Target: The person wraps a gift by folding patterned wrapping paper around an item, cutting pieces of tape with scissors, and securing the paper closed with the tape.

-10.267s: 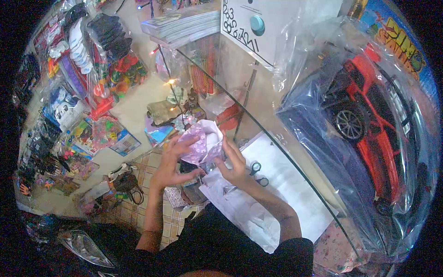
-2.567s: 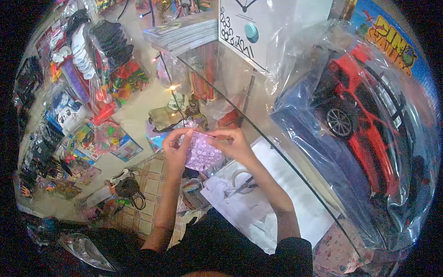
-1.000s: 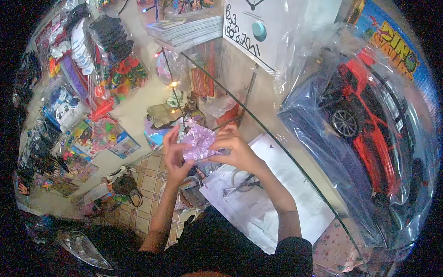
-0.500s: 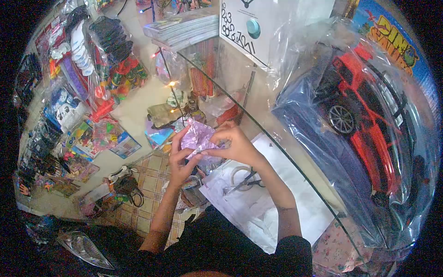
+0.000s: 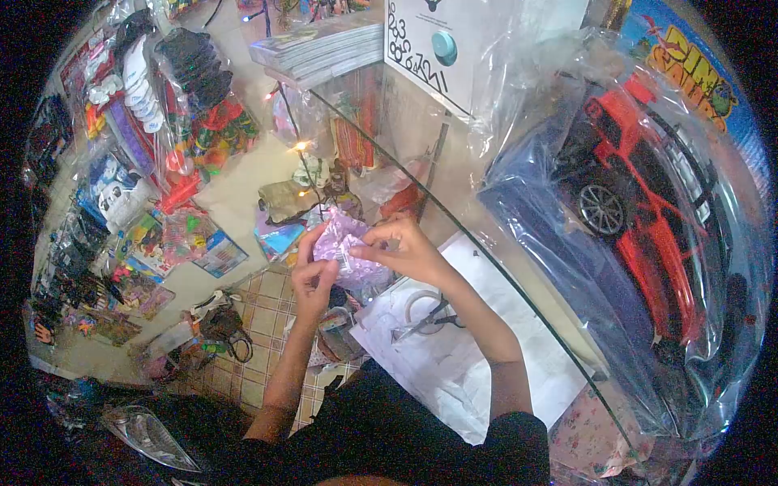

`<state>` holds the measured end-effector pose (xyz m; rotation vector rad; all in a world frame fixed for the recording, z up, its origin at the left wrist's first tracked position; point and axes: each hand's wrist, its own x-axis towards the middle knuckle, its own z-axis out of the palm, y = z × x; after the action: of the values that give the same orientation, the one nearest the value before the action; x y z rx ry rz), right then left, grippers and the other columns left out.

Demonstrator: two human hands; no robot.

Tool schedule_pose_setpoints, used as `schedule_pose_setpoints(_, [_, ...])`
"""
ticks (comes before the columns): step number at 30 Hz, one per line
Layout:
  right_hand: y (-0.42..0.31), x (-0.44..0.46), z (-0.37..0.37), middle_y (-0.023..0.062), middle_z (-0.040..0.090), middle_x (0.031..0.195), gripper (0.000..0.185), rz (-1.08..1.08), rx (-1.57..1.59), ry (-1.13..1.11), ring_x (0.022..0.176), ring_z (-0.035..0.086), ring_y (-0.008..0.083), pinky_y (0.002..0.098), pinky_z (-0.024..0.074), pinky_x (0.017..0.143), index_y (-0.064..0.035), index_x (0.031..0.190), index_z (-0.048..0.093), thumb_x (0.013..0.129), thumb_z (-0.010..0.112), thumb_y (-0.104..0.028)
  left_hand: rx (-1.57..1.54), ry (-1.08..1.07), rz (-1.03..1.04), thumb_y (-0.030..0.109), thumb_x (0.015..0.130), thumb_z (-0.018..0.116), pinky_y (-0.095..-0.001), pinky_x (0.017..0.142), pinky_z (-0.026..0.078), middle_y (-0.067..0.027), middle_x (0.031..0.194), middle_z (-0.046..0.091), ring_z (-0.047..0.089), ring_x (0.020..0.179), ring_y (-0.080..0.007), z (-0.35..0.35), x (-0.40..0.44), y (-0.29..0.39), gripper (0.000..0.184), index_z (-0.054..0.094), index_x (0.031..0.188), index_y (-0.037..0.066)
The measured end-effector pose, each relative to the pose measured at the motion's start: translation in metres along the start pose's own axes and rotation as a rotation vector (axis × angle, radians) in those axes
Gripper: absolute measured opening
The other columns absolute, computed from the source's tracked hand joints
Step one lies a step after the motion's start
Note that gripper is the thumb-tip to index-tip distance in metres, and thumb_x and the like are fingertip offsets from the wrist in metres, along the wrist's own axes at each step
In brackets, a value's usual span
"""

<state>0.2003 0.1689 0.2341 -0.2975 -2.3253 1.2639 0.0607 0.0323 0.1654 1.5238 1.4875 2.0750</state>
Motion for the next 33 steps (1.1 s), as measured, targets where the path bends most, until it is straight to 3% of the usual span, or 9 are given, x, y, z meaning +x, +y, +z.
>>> schedule_pose_setpoints(3, [-0.004,0.001,0.001,0.004,0.065,0.081,0.015,0.156,0.11,-0.004,0.084,0.054,0.0133,0.0294,0.0416,0.08,-0.0028,0.082,0.072,0.082,0.076,-0.017,0.004,0.027,-0.04,0.008,0.084,0.064,-0.04,0.105,0.032,-0.0205,0.135,0.049,0.047,0.125,-0.0309,0.003,0.0,0.005,0.02,0.065,0.07,-0.006])
schedule_pose_setpoints(11, [0.003,-0.006,0.007,0.0043,0.065,0.09,0.015,0.05,0.202,0.101,0.087,0.057,0.0107,0.0272,0.0439,0.08,0.0006,0.094,0.068,0.086,0.07,-0.011,0.038,0.115,0.027,0.015,0.087,0.062,-0.0447,0.11,0.024,-0.0214,0.141,0.042,0.038,0.132,-0.0332,0.008,0.0,-0.005,0.019,0.065,0.08,-0.002])
schedule_pose_setpoints(14, [-0.001,-0.009,0.009,0.0045,0.065,0.089,0.011,0.01,0.155,0.123,0.087,0.057,0.0104,0.0269,0.044,0.079,0.0011,0.093,0.067,0.086,0.069,-0.007,0.45,0.18,0.107,0.013,0.082,0.07,-0.0433,0.107,0.027,-0.0207,0.142,0.04,0.037,0.132,-0.0336,0.005,0.004,0.012,0.015,0.069,0.093,0.003])
schedule_pose_setpoints(17, [-0.002,-0.007,0.006,0.0045,0.064,0.088,0.01,-0.116,0.074,0.144,0.087,0.056,0.0102,0.0269,0.0437,0.079,0.0015,0.093,0.067,0.086,0.068,-0.004,0.738,0.163,0.154,0.011,0.078,0.074,-0.0402,0.1,0.034,-0.0167,0.13,0.047,0.043,0.124,-0.0312,0.003,0.003,0.054,0.024,0.071,0.102,0.008])
schedule_pose_setpoints(21, [-0.007,-0.009,0.008,0.0046,0.064,0.088,0.008,-0.224,-0.042,0.212,0.08,0.057,0.0096,0.0252,0.0439,0.071,0.0019,0.091,0.066,0.085,0.068,-0.003,0.532,0.122,-0.065,0.01,0.078,0.075,-0.0329,0.084,0.04,-0.0095,0.105,0.045,0.048,0.101,-0.0235,0.004,-0.007,0.046,0.027,0.071,0.104,0.009])
schedule_pose_setpoints(23, [-0.016,-0.015,0.007,0.0034,0.064,0.087,0.01,-0.03,0.032,0.195,0.079,0.059,0.0081,0.0237,0.0443,0.069,0.001,0.094,0.066,0.087,0.067,-0.006,0.506,0.125,-0.033,0.012,0.08,0.075,-0.0271,0.07,0.043,-0.0046,0.088,0.038,0.048,0.082,-0.0168,0.003,-0.008,0.042,0.029,0.07,0.108,0.011])
schedule_pose_setpoints(26, [-0.019,-0.02,0.009,0.0031,0.064,0.088,0.012,0.146,0.262,0.189,0.08,0.061,0.0064,0.0214,0.0451,0.065,0.0015,0.098,0.064,0.09,0.064,-0.007,0.416,0.1,-0.333,0.012,0.083,0.072,-0.0264,0.064,0.048,-0.0088,0.096,0.05,0.055,0.083,-0.0165,0.002,-0.01,0.048,0.04,0.063,0.122,0.009])
schedule_pose_setpoints(29, [-0.013,-0.024,0.008,0.004,0.064,0.091,0.014,0.145,0.368,0.176,0.084,0.062,0.0065,0.0212,0.0469,0.066,0.0026,0.103,0.061,0.092,0.062,-0.006,0.248,0.039,-0.359,0.009,0.087,0.067,-0.0277,0.071,0.054,-0.0132,0.119,0.054,0.06,0.096,-0.0189,0.001,-0.013,0.038,0.055,0.047,0.138,0.01])
schedule_pose_setpoints(33, [0.003,-0.026,0.015,0.0054,0.065,0.091,0.013,-0.002,0.382,0.236,0.088,0.063,0.0089,0.0243,0.0496,0.072,0.0028,0.102,0.061,0.091,0.062,-0.004,-0.201,-0.055,-0.413,0.0,0.088,0.061,-0.0303,0.089,0.051,-0.0139,0.141,0.041,0.053,0.115,-0.0205,-0.001,-0.019,0.02,0.068,0.03,0.148,0.013])
